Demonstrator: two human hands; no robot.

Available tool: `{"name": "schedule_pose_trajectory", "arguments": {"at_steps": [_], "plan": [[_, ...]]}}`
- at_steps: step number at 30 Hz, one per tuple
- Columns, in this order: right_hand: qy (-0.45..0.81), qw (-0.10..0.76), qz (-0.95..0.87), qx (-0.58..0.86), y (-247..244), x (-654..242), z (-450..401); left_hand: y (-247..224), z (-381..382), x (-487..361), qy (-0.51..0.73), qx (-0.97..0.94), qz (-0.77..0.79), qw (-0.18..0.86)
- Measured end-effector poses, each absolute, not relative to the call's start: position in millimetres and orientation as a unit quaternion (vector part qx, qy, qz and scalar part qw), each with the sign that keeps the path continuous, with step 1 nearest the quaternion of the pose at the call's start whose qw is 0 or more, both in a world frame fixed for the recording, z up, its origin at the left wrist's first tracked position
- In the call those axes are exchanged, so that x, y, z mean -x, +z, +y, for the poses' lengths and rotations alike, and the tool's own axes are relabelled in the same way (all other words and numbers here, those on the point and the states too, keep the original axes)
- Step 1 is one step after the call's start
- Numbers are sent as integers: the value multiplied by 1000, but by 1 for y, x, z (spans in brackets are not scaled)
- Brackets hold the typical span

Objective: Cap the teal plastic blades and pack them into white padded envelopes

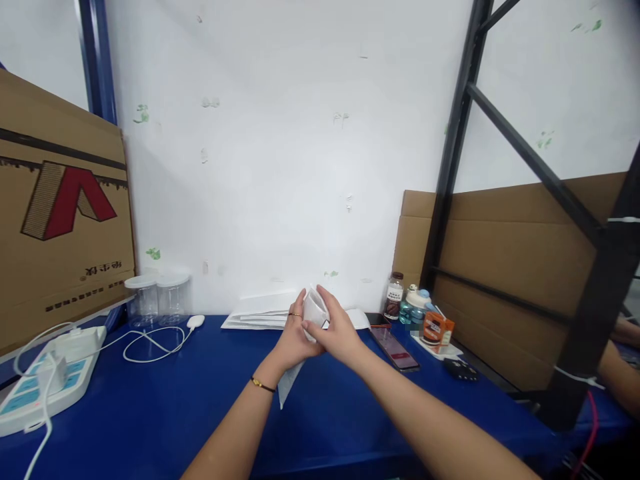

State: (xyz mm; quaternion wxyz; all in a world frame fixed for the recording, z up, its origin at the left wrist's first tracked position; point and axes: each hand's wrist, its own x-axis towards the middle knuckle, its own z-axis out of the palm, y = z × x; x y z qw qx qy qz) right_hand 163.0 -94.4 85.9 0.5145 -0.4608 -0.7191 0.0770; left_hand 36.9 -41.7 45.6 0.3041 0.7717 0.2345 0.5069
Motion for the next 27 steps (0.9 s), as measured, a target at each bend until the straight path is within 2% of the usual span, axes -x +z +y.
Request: {"name": "schedule_pose_trajectory", "arguments": {"at_steps": [2, 4, 11, 15, 22, 27], "plan": [[21, 511, -749, 421, 80, -157, -91, 37, -43, -39, 515, -780, 261, 242], [-2, 493, -778, 391, 84, -159, -89, 29, -44, -37, 510, -784, 273, 225], [85, 318, -878, 346, 120, -195, -100, 23, -49, -17, 421, -795, 253, 356], [107, 287, -886, 347, 124, -213, -98, 25, -52, -12, 383, -810, 224, 382], [0, 243, -919, 311, 107, -226, -106, 31, -56, -8, 341, -818, 194, 420], [-66, 189, -914, 353, 100, -230, -116, 43, -57, 2, 258, -827, 193, 460]]}}
